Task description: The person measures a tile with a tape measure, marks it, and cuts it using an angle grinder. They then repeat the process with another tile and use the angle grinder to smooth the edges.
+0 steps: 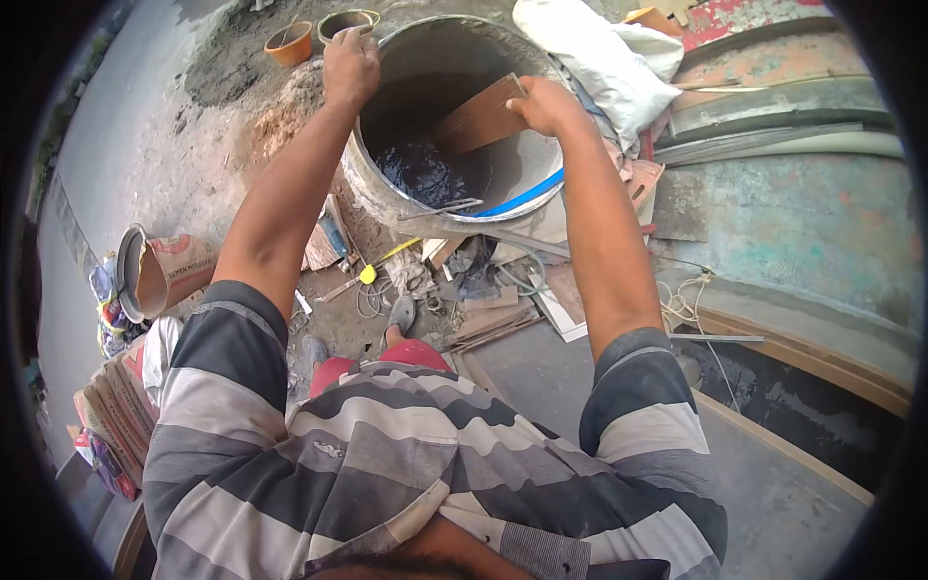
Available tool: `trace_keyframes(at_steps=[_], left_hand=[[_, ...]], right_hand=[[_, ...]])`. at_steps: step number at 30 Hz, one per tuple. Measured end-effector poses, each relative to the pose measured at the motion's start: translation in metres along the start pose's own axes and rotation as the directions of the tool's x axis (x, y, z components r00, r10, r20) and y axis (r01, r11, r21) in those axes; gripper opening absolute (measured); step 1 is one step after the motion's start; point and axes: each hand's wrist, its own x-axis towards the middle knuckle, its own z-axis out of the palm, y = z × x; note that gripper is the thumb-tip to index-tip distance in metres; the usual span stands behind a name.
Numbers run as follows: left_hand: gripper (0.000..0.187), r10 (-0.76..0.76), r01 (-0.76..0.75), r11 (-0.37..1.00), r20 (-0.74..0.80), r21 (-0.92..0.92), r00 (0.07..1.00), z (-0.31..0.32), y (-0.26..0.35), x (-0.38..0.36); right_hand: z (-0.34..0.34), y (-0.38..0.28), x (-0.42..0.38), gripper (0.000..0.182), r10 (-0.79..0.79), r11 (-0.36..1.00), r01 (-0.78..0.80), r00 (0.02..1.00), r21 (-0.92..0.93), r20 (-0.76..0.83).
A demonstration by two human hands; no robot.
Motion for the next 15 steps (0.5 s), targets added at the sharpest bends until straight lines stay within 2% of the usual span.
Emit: trace_keyframes(at_steps=[1, 2, 3, 4, 5, 6, 8, 10, 11, 12, 14, 15], left_hand=[[0.036, 0.0, -0.001, 0.995, -0.016, -0.096, 1.0, -0.007, 0.009, -0.012], [0.036, 0.003, -0.008, 0.982, -0.025, -0.187, 1.0, -0.019, 0.02, -0.025], [0.038, -0.123, 0.187, 0.895, 0.18, -0.405, 0.976, -0.037, 0.04, -0.043], [0.039, -0.183, 0.397, 0.736, 0.402, -0.549, 0.897, -0.058, 0.062, -0.064], [0.047, -0.2, 0.629, 0.509, 0.63, -0.587, 0.75, -0.08, 0.086, -0.084], [0.054, -0.138, 0.819, 0.252, 0.818, -0.516, 0.558, -0.102, 0.106, -0.104], [0.077, 0.155, 0.904, -0.137, 0.893, -0.405, 0.423, -0.134, 0.12, -0.132], [0.092, 0.343, 0.868, -0.297, 0.805, -0.397, 0.485, -0.177, 0.124, -0.151], [0.091, 0.408, 0.839, -0.361, 0.739, -0.408, 0.535, -0.196, 0.12, -0.159], [0.072, 0.355, 0.822, -0.428, 0.766, -0.376, 0.536, -0.219, 0.113, -0.169], [0.051, 0.194, 0.833, -0.277, 0.821, -0.479, 0.536, -0.26, 0.088, -0.196], [0.038, 0.058, 0.825, -0.239, 0.841, -0.512, 0.538, -0.278, 0.073, -0.209]], right_hand=[[-0.023, -0.014, -0.036, 0.032, -0.026, 0.995, 0.012, 0.991, -0.099, -0.134], [-0.042, -0.028, -0.067, 0.03, -0.014, 0.992, -0.016, 0.972, -0.122, -0.235], [-0.055, -0.042, -0.099, 0.029, 0.001, 0.989, -0.049, 0.942, -0.137, -0.334], [-0.066, -0.061, -0.132, 0.026, -0.042, 0.988, -0.026, 0.903, -0.152, -0.427], [-0.072, -0.08, -0.164, 0.024, -0.086, 0.985, -0.004, 0.854, -0.171, -0.514], [-0.075, -0.099, -0.194, 0.023, -0.131, 0.98, 0.021, 0.823, -0.2, -0.553], [-0.068, -0.134, -0.244, 0.023, -0.273, 0.945, 0.086, 0.736, -0.314, -0.62], [-0.04, -0.17, -0.287, 0.028, -0.387, 0.908, 0.138, 0.634, -0.395, -0.67], [-0.019, -0.189, -0.305, 0.032, -0.409, 0.905, 0.163, 0.592, -0.394, -0.694], [0.003, -0.205, -0.318, 0.035, -0.445, 0.893, 0.213, 0.558, -0.397, -0.7], [0.047, -0.24, -0.338, 0.033, -0.474, 0.878, 0.237, 0.547, -0.416, -0.69], [0.068, -0.26, -0.343, 0.033, -0.451, 0.891, 0.235, 0.55, -0.389, -0.703]])
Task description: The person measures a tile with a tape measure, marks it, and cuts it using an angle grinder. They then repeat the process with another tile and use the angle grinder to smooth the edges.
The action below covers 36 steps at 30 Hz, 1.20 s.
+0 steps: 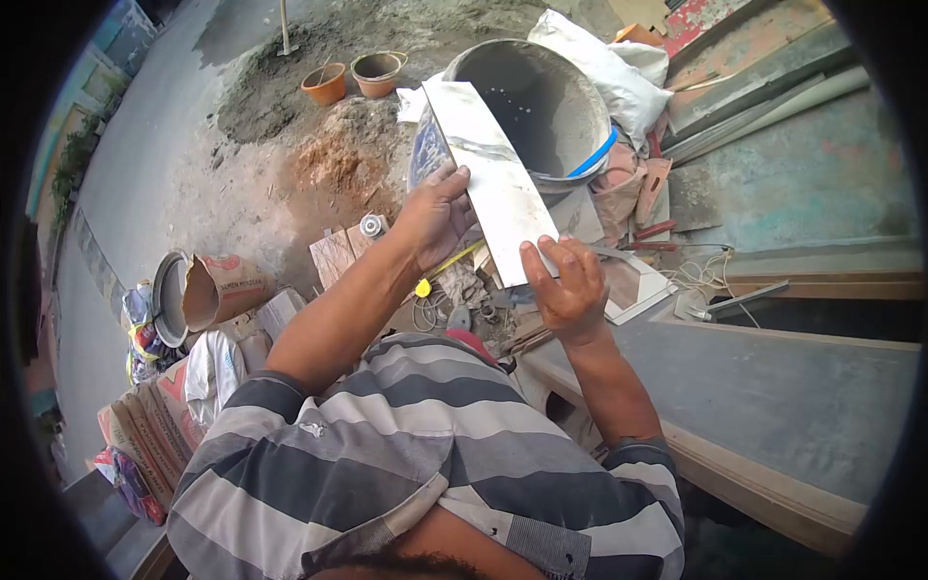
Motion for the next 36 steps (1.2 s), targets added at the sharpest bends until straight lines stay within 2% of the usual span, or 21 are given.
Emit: trace_keyframes(at_steps=[3, 6, 9, 11, 12, 13, 15, 16, 17, 19, 20, 21, 23, 25, 27, 29, 31, 32, 33, 34, 36], left_hand=[[0.035, 0.016, -0.01, 0.998, -0.086, 0.062, 0.996, -0.071, 0.015, -0.045], [0.041, 0.066, -0.054, 0.997, -0.246, 0.057, 0.967, -0.137, 0.037, -0.087], [0.044, 0.099, -0.074, 0.994, -0.366, 0.083, 0.925, -0.214, 0.053, -0.123], [0.046, 0.24, -0.121, 0.959, -0.5, 0.258, 0.832, -0.269, 0.055, -0.144], [0.046, 0.254, -0.121, 0.956, -0.549, 0.267, 0.797, -0.272, 0.063, -0.16], [0.046, 0.268, -0.134, 0.955, -0.573, 0.266, 0.774, -0.289, 0.065, -0.171], [0.045, 0.287, -0.122, 0.948, -0.617, 0.295, 0.733, -0.327, 0.058, -0.189], [0.042, 0.307, -0.129, 0.938, -0.597, 0.322, 0.741, -0.332, 0.057, -0.198], [0.042, 0.314, -0.134, 0.937, -0.617, 0.322, 0.722, -0.333, 0.053, -0.204], [0.041, 0.308, -0.129, 0.938, -0.6, 0.323, 0.738, -0.319, 0.049, -0.209], [0.042, 0.331, -0.195, 0.937, -0.561, 0.288, 0.759, -0.319, 0.044, -0.208], [0.042, 0.346, -0.212, 0.932, -0.553, 0.292, 0.758, -0.313, 0.043, -0.206], [0.044, 0.357, -0.285, 0.933, -0.499, 0.217, 0.79, -0.298, 0.041, -0.204], [0.047, 0.371, -0.314, 0.928, -0.463, 0.199, 0.805, -0.282, 0.047, -0.204], [0.048, 0.406, -0.351, 0.913, -0.386, 0.208, 0.828, -0.272, 0.05, -0.206], [0.048, 0.42, -0.359, 0.905, -0.339, 0.229, 0.842, -0.274, 0.057, -0.21], [0.049, 0.431, -0.349, 0.884, -0.252, 0.31, 0.867, -0.269, 0.069, -0.212], [0.051, 0.436, -0.365, 0.885, -0.237, 0.289, 0.868, -0.268, 0.074, -0.214], [0.051, 0.443, -0.373, 0.881, -0.231, 0.29, 0.866, -0.265, 0.079, -0.218], [0.051, 0.442, -0.375, 0.88, -0.211, 0.293, 0.872, -0.259, 0.084, -0.226], [0.052, 0.443, -0.377, 0.877, -0.194, 0.298, 0.875, -0.256, 0.094, -0.236]], right_hand=[[0.027, -0.079, -0.015, 0.031, 0.003, 0.993, -0.005, 1.0, 0.115, 0.015], [0.066, -0.148, -0.016, 0.031, 0.033, 0.962, -0.063, 0.993, 0.265, 0.117], [0.109, -0.196, -0.019, 0.045, -0.057, 0.904, -0.096, 0.939, 0.417, 0.338], [0.131, -0.219, -0.028, 0.049, -0.07, 0.855, -0.172, 0.897, 0.49, 0.437], [0.141, -0.227, -0.031, 0.055, -0.084, 0.82, -0.23, 0.857, 0.524, 0.508], [0.149, -0.235, -0.033, 0.055, -0.116, 0.807, -0.215, 0.855, 0.55, 0.505], [0.164, -0.246, -0.038, 0.058, -0.064, 0.751, -0.31, 0.845, 0.583, 0.531], [0.173, -0.25, -0.036, 0.067, -0.117, 0.767, -0.273, 0.83, 0.581, 0.545], [0.181, -0.254, -0.035, 0.067, -0.141, 0.754, -0.266, 0.828, 0.601, 0.543], [0.19, -0.267, -0.02, 0.079, -0.335, 0.776, -0.028, 0.827, 0.63, 0.451], [0.198, -0.271, -0.018, 0.09, -0.445, 0.772, 0.056, 0.759, 0.633, 0.476], [0.201, -0.273, -0.008, 0.09, -0.451, 0.773, 0.074, 0.762, 0.63, 0.465], [0.205, -0.272, 0.016, 0.093, -0.565, 0.757, 0.167, 0.654, 0.632, 0.503], [0.214, -0.263, 0.045, 0.097, -0.589, 0.75, 0.206, 0.639, 0.628, 0.494], [0.221, -0.26, 0.081, 0.098, -0.587, 0.799, 0.367, 0.648, 0.476, 0.485], [0.225, -0.261, 0.127, 0.096, -0.586, 0.806, 0.408, 0.65, 0.428, 0.484], [0.244, -0.265, 0.171, 0.094, -0.556, 0.831, 0.454, 0.67, 0.322, 0.491], [0.255, -0.266, 0.192, 0.095, -0.546, 0.835, 0.436, 0.733, 0.336, 0.406], [0.263, -0.268, 0.217, 0.097, -0.514, 0.855, 0.42, 0.758, 0.303, 0.401], [0.267, -0.272, 0.246, 0.101, -0.459, 0.888, 0.395, 0.74, 0.234, 0.492], [0.307, -0.274, 0.282, 0.086, -0.392, 0.917, 0.37, 0.904, 0.149, 0.17]])
